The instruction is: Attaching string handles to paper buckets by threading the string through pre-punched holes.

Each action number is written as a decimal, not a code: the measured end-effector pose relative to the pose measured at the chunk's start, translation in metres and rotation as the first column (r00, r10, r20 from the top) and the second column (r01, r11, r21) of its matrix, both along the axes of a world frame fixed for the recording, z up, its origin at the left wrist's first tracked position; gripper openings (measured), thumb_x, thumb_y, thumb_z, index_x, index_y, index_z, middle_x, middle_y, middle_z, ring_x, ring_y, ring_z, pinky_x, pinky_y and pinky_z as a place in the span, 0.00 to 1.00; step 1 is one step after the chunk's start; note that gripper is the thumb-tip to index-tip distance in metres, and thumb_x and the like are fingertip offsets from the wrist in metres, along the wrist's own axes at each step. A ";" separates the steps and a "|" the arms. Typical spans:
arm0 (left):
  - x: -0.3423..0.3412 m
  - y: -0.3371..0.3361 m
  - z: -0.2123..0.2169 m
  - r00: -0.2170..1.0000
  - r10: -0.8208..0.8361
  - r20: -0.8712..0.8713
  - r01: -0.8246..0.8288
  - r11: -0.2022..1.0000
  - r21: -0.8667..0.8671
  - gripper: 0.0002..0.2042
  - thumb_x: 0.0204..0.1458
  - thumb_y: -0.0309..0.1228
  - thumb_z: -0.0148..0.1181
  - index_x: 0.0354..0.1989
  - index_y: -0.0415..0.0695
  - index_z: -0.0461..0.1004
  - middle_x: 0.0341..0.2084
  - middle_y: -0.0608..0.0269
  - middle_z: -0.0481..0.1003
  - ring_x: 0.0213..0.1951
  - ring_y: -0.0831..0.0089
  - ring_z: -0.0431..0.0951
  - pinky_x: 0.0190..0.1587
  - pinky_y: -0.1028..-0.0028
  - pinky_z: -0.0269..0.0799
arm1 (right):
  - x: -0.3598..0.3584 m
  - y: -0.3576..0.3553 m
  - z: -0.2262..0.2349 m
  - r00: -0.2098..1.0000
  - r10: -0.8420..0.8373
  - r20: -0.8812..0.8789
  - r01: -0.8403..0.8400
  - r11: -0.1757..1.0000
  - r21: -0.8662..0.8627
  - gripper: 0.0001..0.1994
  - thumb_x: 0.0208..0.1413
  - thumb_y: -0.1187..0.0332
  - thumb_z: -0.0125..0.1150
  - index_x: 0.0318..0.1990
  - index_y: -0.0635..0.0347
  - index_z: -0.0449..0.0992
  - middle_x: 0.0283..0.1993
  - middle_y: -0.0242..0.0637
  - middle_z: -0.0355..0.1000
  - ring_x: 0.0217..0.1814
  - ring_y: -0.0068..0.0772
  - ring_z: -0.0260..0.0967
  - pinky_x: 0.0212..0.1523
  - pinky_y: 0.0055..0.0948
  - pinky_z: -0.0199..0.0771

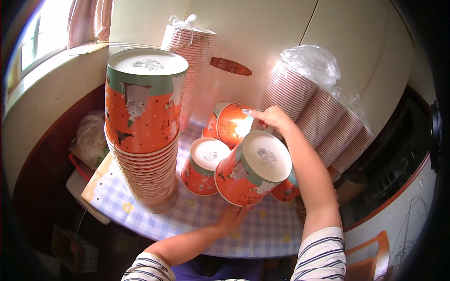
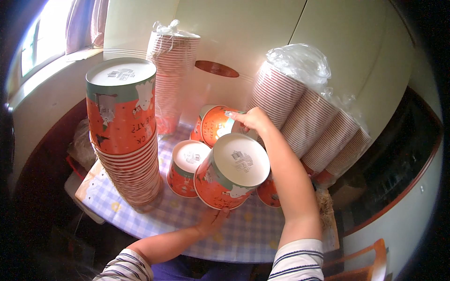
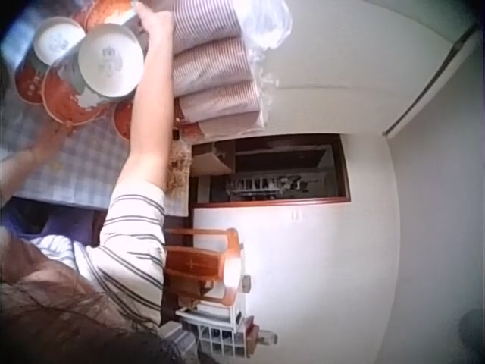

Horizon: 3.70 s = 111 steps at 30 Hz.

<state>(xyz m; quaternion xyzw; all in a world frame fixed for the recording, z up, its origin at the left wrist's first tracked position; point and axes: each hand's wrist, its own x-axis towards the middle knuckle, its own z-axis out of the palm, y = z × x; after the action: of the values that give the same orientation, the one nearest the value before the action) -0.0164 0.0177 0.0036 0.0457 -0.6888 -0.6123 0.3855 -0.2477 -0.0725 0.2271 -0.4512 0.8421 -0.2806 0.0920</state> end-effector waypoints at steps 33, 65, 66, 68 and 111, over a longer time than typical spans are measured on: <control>-0.034 -0.034 0.004 0.994 0.016 -0.112 0.026 0.929 0.369 0.18 0.63 0.41 0.43 0.31 0.40 0.74 0.24 0.71 0.73 0.26 0.83 0.67 0.30 0.79 0.64 | 0.044 0.223 0.026 0.758 -0.097 -0.645 -0.044 0.979 -0.199 0.08 0.45 0.74 0.62 0.28 0.65 0.68 0.30 0.45 0.68 0.33 0.51 0.67 0.33 0.41 0.67; -0.025 -0.026 -0.016 0.983 -0.056 0.174 0.078 0.989 -0.122 0.17 0.58 0.43 0.48 0.35 0.38 0.73 0.24 0.53 0.73 0.28 0.70 0.73 0.32 0.68 0.67 | 0.087 0.110 -0.012 0.833 0.167 -0.527 -0.342 0.905 -0.255 0.14 0.42 0.71 0.68 0.33 0.63 0.68 0.36 0.42 0.68 0.35 0.48 0.70 0.34 0.38 0.70; -0.025 -0.026 -0.015 0.984 -0.054 0.173 0.075 0.990 -0.120 0.17 0.58 0.43 0.48 0.35 0.38 0.73 0.24 0.53 0.73 0.28 0.70 0.73 0.32 0.68 0.67 | 0.091 0.108 -0.008 0.873 0.156 -0.462 -0.294 0.925 -0.243 0.14 0.42 0.70 0.68 0.33 0.62 0.68 0.34 0.42 0.69 0.34 0.48 0.70 0.33 0.37 0.70; -0.022 -0.026 -0.012 0.984 -0.064 0.167 0.084 0.990 -0.115 0.17 0.58 0.42 0.49 0.35 0.39 0.73 0.23 0.54 0.73 0.27 0.69 0.72 0.31 0.67 0.67 | 0.094 0.104 -0.004 0.825 0.163 -0.541 -0.311 0.930 -0.194 0.13 0.42 0.70 0.68 0.32 0.63 0.69 0.33 0.41 0.69 0.30 0.41 0.69 0.30 0.34 0.70; -0.011 -0.029 0.000 0.977 -0.117 0.179 0.153 0.967 -0.203 0.13 0.57 0.35 0.46 0.45 0.44 0.70 0.40 0.46 0.73 0.44 0.48 0.73 0.43 0.60 0.69 | 0.089 -0.147 -0.034 0.720 -0.001 -0.694 0.282 0.914 0.291 0.13 0.57 0.68 0.49 0.47 0.55 0.77 0.54 0.40 0.71 0.56 0.40 0.69 0.51 0.38 0.72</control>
<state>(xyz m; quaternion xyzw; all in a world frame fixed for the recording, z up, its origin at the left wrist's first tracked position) -0.0270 -0.0117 0.0033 0.0073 -0.7823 -0.5530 0.2867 -0.1591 -0.2196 0.1934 -0.4287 0.8868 0.0647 -0.1599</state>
